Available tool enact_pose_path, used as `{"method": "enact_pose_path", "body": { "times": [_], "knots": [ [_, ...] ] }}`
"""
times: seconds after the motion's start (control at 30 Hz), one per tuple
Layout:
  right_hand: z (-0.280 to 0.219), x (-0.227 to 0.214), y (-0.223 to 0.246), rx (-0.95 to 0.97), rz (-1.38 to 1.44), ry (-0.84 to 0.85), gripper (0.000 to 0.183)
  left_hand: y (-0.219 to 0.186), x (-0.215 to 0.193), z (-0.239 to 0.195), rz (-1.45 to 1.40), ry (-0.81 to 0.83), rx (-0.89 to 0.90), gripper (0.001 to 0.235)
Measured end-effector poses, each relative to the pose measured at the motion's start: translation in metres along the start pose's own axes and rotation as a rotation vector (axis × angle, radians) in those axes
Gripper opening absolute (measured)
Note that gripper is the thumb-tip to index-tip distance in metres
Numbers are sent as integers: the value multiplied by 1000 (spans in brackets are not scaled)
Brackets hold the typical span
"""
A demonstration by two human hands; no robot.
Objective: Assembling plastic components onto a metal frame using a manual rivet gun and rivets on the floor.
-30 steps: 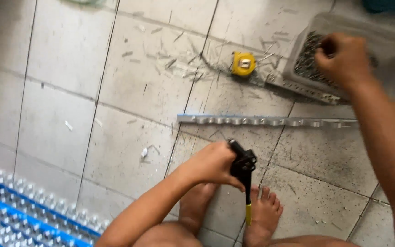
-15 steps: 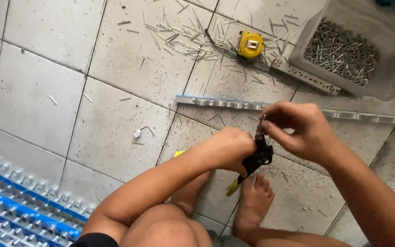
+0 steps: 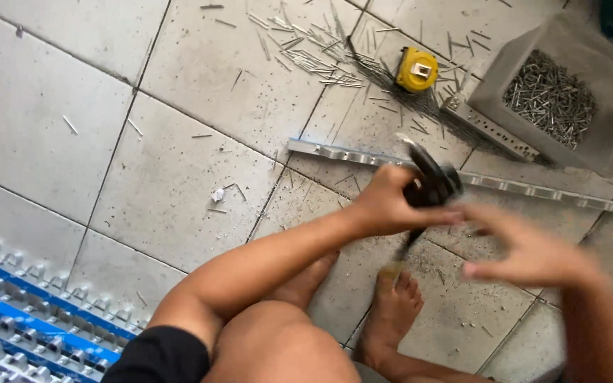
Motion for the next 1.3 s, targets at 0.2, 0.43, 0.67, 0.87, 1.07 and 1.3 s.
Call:
{"method": "enact_pose_path", "body": {
  "times": [0.2,0.43,0.67,0.87,1.07,1.3],
  "knots": [
    [1,145,-21,236,840,-333,67,90,9,-31,-183,-286,-362,47],
    [6,130,-23,406,486,-410,40,118,-4,-36,-150,-202,-457,54],
    [-4,82,15,571,65,-281,43,132,0,-43,-353,-166,-498,45],
    [3,80,4,677,-45,-202,38,144,11,-45,-522,-135,-575,45],
    [7,81,-9,632,-80,-253,41,152,20,-54,-739,-152,-629,51],
    [11,95,-21,743,71,-292,34,164,30,-37,-699,-253,-692,54]
  ]
}}
Point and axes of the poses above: each hand's wrist, its own z-axis towards the middle knuckle, its own x-axis out of the palm, y = z × x, the point moved 7 cm from there along z, towards the middle knuckle, and after that the axes turned 13 degrees about -y, right-handed, at the moved point
